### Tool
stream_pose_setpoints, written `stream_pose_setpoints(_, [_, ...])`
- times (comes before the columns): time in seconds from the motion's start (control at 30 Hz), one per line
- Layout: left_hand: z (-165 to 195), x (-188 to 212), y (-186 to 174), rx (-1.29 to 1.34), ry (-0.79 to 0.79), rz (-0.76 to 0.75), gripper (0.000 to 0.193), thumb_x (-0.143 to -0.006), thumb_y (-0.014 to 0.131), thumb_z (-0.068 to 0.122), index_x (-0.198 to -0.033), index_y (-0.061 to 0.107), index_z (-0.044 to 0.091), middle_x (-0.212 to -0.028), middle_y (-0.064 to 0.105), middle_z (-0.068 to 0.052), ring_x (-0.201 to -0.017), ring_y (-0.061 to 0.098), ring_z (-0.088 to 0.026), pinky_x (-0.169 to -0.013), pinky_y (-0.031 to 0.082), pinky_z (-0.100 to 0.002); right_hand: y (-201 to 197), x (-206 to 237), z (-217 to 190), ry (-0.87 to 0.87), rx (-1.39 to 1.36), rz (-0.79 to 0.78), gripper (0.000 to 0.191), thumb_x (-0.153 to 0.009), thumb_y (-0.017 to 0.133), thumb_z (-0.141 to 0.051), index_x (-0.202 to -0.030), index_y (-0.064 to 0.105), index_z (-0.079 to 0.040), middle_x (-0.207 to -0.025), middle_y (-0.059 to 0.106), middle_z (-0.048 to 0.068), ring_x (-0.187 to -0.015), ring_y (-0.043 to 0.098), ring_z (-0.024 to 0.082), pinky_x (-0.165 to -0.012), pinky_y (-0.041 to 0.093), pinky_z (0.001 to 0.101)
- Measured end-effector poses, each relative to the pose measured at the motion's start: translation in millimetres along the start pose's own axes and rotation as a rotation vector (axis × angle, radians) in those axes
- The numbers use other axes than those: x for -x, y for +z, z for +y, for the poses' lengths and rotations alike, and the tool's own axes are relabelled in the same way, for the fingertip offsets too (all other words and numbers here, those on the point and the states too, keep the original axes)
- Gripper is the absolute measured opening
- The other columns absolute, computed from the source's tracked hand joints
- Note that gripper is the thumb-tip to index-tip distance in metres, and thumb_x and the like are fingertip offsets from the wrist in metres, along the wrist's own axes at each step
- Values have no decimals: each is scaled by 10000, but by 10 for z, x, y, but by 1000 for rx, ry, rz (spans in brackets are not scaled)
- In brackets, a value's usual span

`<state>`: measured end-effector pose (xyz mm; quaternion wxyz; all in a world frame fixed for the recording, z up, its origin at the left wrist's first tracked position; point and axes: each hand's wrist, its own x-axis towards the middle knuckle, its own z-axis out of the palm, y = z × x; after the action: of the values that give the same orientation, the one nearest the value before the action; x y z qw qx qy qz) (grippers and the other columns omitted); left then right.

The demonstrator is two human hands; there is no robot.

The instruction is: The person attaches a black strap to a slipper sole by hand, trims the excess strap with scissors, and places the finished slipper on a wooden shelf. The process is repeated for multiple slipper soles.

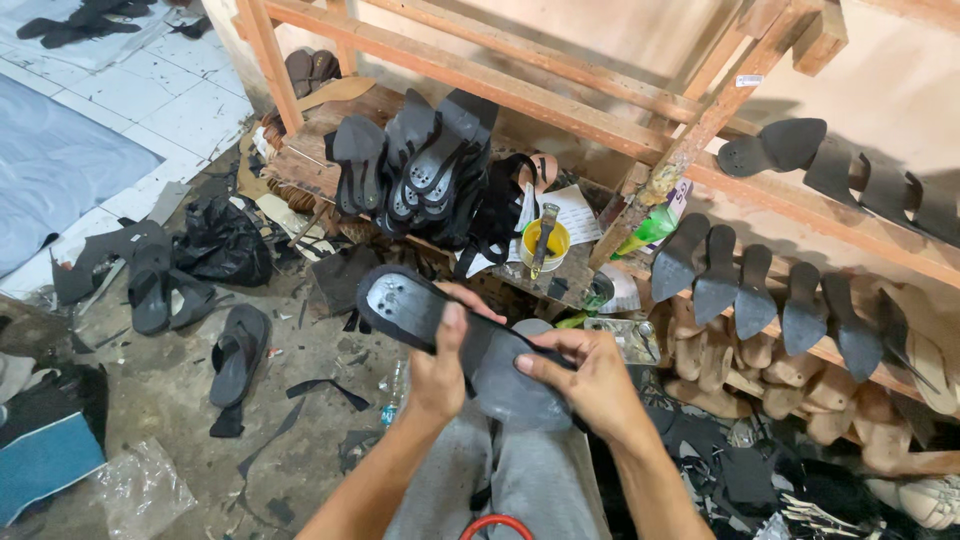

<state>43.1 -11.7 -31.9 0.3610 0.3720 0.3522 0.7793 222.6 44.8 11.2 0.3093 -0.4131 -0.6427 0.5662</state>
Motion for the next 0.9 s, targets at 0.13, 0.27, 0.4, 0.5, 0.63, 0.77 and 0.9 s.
stream_pose_setpoints(0.13, [142,-227,-325,-239,-320,-555,429,-1062,544,292,-1370,544,-6,-1165,672,-130,-1034,663,-243,-868,575,-366,-392,-144,-194,-445,231,-98,267,-758,836,-13,-1019,792,19,-946,803,74,-853,728,139,-795,553,274])
stream_pose_setpoints(0.27, [427,-450,-442,-76,-900,-706,542,-1031,450,333,-1457,494,0,-1160,699,-136,-1003,710,-246,-814,614,-381,-455,-176,-293,-625,506,-118,259,-769,838,-63,-1024,796,-64,-828,757,65,-722,722,167,-660,543,288])
stream_pose_setpoints(0.4, [551,-413,-188,-257,-970,-739,490,-1046,426,368,-1493,490,180,-1074,632,-86,-925,699,-205,-699,584,-356,-342,-188,-389,-689,615,-115,257,-776,822,-55,-1029,798,-90,-806,704,69,-697,691,208,-637,527,297])
stream_pose_setpoints(0.5, [506,-320,-73,-645,-787,-637,476,-1029,408,374,-1430,583,185,-1004,711,-203,-856,689,-347,-700,579,-433,-271,-178,-436,-760,604,-98,222,-784,803,-44,-999,786,-97,-853,689,55,-719,690,203,-634,528,295])
stream_pose_setpoints(0.63, [334,-275,-121,-924,-148,-685,454,-1040,496,368,-1393,611,107,-1172,718,-238,-1111,669,-399,-935,512,-459,-243,-100,-406,-619,774,24,221,-792,836,-135,-1004,803,-187,-899,687,31,-743,695,176,-657,530,320])
stream_pose_setpoints(0.77, [179,-459,-211,-981,-302,-633,478,-995,525,404,-1394,598,150,-1185,697,-236,-1150,646,-396,-984,476,-452,-128,120,-130,-882,1005,177,404,-701,773,-178,-1096,702,-133,-1122,625,103,-1022,579,328,-860,439,434])
stream_pose_setpoints(0.9, [133,-609,-331,-1017,-320,-658,509,-990,524,439,-1428,566,183,-1178,708,-236,-1162,652,-379,-999,480,-436,287,768,700,-242,666,-513,212,-807,790,-166,-972,676,-95,-956,641,103,-962,639,310,-810,521,395])
